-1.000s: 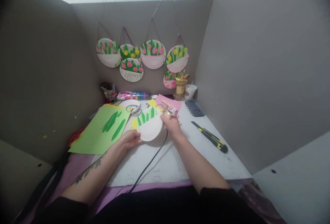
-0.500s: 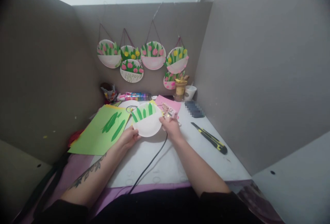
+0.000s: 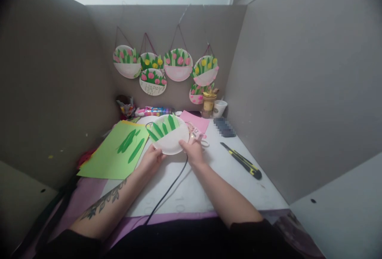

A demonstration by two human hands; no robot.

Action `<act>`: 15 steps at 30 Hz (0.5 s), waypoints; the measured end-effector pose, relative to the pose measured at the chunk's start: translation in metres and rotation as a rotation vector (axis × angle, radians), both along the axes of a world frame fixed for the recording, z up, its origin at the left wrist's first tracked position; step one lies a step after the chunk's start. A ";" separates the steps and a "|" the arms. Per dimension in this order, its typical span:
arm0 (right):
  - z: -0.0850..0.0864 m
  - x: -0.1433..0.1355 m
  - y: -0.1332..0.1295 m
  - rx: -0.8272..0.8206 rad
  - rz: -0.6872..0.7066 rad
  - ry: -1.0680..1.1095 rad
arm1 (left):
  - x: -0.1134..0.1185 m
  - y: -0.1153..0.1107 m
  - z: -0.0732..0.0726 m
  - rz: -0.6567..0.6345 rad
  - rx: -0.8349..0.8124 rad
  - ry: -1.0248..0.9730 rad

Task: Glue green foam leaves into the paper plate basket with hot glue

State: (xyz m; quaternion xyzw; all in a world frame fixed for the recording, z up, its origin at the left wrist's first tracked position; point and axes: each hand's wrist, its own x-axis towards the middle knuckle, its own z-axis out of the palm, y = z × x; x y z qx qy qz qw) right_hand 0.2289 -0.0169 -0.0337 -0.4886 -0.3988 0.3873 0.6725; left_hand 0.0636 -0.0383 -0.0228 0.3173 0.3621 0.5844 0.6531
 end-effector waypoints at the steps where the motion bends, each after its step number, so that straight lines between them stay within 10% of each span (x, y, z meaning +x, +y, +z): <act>1: 0.001 0.000 0.000 -0.026 -0.024 0.006 | 0.001 -0.001 0.000 -0.018 -0.006 0.003; 15: 0.010 0.006 0.004 -0.139 -0.083 0.080 | 0.000 -0.002 -0.001 -0.020 -0.073 0.105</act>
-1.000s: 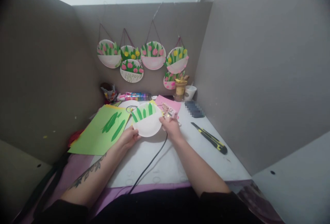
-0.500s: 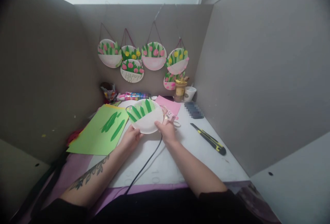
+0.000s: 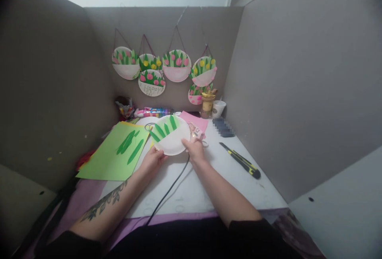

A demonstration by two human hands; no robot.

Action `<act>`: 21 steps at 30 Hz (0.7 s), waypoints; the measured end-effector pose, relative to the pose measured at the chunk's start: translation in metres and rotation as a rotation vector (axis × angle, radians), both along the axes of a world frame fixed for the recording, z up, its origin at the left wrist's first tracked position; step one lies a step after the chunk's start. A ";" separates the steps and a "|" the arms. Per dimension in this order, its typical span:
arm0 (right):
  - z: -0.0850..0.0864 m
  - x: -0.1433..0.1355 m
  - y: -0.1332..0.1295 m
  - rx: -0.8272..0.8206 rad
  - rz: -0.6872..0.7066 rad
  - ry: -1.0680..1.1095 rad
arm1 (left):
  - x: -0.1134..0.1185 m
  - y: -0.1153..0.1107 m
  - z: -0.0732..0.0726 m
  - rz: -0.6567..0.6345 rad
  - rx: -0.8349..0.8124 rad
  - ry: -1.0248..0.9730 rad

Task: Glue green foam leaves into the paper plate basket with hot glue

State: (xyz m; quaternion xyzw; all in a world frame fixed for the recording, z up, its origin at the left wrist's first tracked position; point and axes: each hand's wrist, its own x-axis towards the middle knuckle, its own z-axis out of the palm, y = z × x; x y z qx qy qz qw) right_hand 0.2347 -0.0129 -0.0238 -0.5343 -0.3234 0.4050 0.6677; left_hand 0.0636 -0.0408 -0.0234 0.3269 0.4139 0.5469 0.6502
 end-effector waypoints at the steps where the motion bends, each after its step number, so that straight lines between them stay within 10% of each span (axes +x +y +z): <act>1: 0.000 0.000 0.000 0.029 0.014 0.034 | -0.002 0.002 0.000 0.023 0.015 0.012; 21: 0.007 0.018 0.004 0.146 -0.047 0.049 | -0.019 0.018 -0.011 0.073 0.067 0.178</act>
